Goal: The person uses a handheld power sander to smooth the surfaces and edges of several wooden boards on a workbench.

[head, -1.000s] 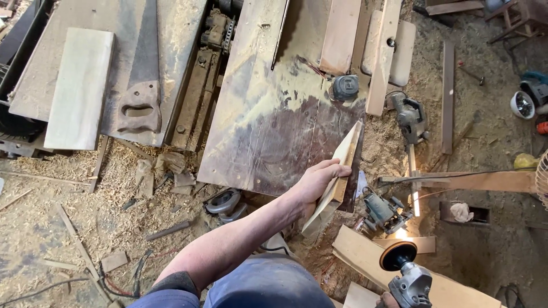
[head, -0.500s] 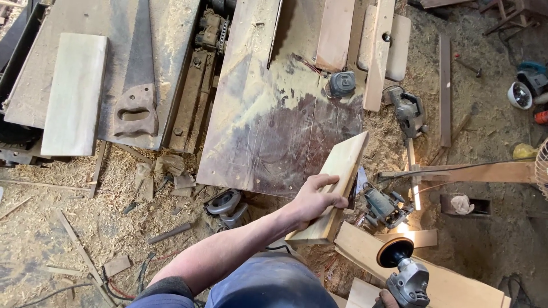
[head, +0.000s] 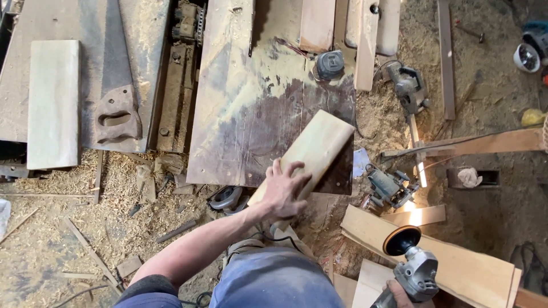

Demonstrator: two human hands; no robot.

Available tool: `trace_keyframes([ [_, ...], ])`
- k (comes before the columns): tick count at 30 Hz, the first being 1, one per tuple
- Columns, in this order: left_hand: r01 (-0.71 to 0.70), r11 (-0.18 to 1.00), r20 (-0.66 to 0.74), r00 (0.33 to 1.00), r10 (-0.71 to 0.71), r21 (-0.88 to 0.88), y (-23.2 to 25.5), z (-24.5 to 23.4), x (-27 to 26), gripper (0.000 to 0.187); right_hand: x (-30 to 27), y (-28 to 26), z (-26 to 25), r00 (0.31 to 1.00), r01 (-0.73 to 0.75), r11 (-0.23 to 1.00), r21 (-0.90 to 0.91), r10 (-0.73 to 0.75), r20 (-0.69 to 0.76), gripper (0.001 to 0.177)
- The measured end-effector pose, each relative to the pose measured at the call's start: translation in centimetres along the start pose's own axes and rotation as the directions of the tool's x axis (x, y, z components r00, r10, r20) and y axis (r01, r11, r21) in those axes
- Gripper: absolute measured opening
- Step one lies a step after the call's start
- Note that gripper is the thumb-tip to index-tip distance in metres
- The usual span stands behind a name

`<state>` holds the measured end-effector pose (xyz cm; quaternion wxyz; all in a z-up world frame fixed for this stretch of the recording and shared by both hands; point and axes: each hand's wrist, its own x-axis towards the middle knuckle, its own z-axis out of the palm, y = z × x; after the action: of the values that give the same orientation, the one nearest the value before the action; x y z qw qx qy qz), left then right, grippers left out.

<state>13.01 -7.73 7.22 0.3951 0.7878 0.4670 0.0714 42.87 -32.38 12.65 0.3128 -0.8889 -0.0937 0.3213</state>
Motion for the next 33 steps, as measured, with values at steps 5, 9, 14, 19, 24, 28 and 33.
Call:
trace_keyframes([
  [5,-0.141,0.969,-0.139,0.975,0.171,0.205,-4.2,2.9,2.8,0.069,-0.5,0.2,0.6,0.970,0.233,0.939,0.254,-0.205,-0.132,0.019],
  [9,-0.240,0.918,-0.074,0.958,0.276,0.316,-5.4,3.4,4.0,0.078,-0.3,-2.0,0.9,0.968,0.246,0.919,0.307,-0.221,-0.117,0.040],
  [14,-0.429,0.846,-0.152,0.858,0.492,0.315,-4.1,4.3,6.9,0.053,3.0,-2.2,1.5,0.951,0.297,0.910,0.288,-0.308,-0.009,0.038],
  [19,-0.408,0.889,-0.137,0.888,0.440,0.211,-3.1,4.3,9.9,0.056,2.8,-4.9,2.5,0.975,0.216,0.976,-0.025,-0.215,0.047,0.038],
  [24,-0.128,0.923,-0.402,0.872,0.280,0.364,-4.9,4.5,7.8,0.048,3.1,-5.1,3.8,0.992,0.115,0.845,-0.522,-0.066,0.111,0.065],
  [28,-0.130,0.922,-0.393,0.877,0.278,0.364,-3.5,5.8,8.5,0.047,4.5,1.5,3.6,0.954,0.294,0.844,-0.447,-0.236,0.182,0.034],
  [33,-0.228,0.919,-0.290,0.900,0.325,0.322,-0.8,7.2,10.6,0.045,3.2,3.2,3.0,0.969,0.238,0.854,-0.463,-0.172,0.179,0.031],
])
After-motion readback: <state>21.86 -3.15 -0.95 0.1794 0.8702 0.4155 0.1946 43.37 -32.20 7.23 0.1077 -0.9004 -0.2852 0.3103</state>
